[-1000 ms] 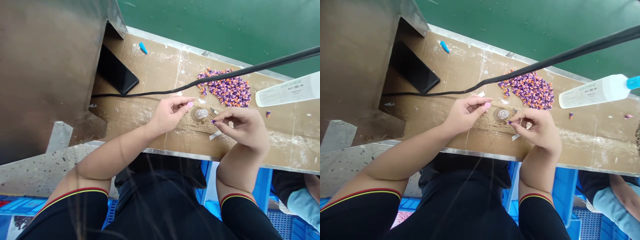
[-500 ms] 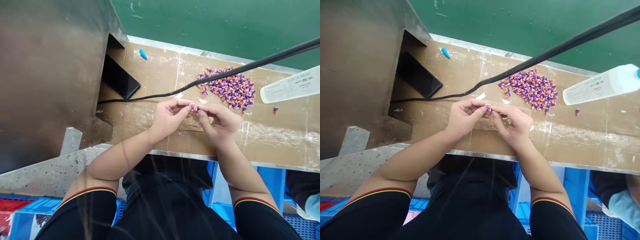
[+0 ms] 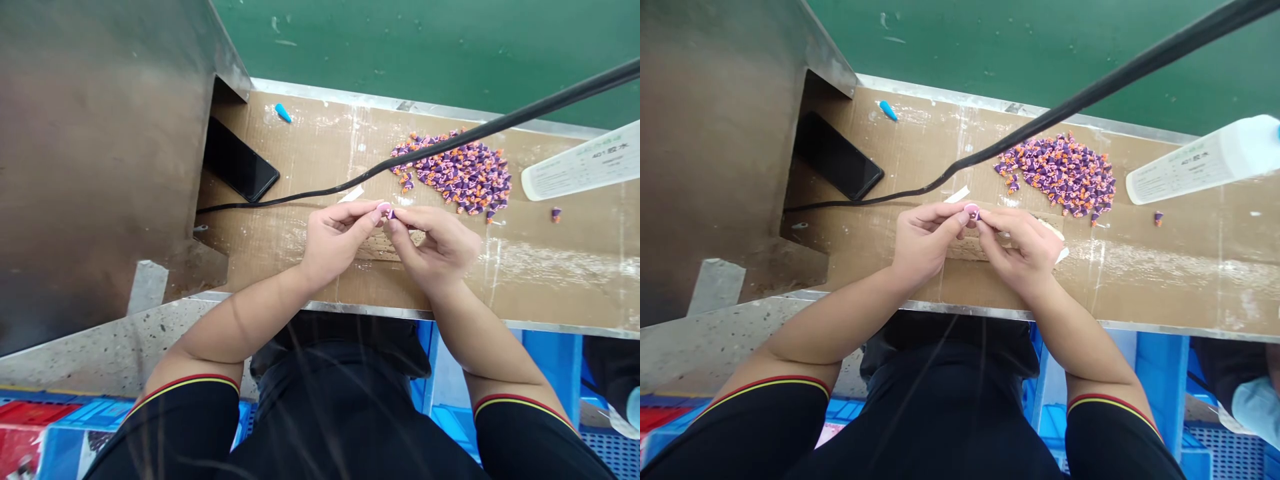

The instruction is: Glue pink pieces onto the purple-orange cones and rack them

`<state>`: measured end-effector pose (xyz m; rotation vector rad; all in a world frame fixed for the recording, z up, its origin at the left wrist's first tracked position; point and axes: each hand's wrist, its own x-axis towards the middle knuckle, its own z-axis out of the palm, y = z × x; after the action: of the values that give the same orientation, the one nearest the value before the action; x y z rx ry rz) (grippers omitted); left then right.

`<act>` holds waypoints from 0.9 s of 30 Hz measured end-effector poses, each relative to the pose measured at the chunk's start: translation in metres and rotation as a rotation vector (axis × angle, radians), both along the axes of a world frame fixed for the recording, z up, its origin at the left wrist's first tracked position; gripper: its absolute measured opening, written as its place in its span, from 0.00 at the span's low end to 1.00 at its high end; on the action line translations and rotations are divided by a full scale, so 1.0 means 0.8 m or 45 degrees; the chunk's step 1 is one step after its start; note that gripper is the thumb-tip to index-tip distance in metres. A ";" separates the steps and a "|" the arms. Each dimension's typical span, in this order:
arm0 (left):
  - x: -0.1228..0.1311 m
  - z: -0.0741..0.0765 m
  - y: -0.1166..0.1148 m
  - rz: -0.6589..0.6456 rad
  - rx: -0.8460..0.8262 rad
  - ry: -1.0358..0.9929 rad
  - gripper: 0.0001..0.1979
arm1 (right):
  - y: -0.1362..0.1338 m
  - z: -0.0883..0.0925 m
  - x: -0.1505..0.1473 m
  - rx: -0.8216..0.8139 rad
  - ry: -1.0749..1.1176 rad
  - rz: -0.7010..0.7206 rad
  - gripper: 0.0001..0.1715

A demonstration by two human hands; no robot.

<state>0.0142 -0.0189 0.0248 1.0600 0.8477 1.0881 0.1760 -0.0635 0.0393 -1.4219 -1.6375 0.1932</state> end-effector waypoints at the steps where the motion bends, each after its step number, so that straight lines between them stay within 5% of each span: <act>1: -0.001 0.000 0.000 -0.009 0.014 0.011 0.17 | 0.000 0.001 0.000 -0.027 -0.010 -0.003 0.07; 15: -0.005 0.000 -0.005 0.049 0.310 0.134 0.07 | -0.003 -0.004 0.000 0.110 0.035 0.042 0.09; 21: -0.004 -0.002 -0.005 0.064 0.338 0.179 0.06 | -0.005 -0.004 -0.004 0.112 -0.181 -0.132 0.05; 27: -0.004 -0.009 -0.005 0.093 0.476 0.209 0.05 | -0.005 -0.003 -0.005 0.169 -0.188 -0.084 0.07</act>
<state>0.0107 -0.0231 0.0178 1.4547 0.8355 1.2649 0.1723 -0.0678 0.0366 -1.4137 -1.6869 -0.0590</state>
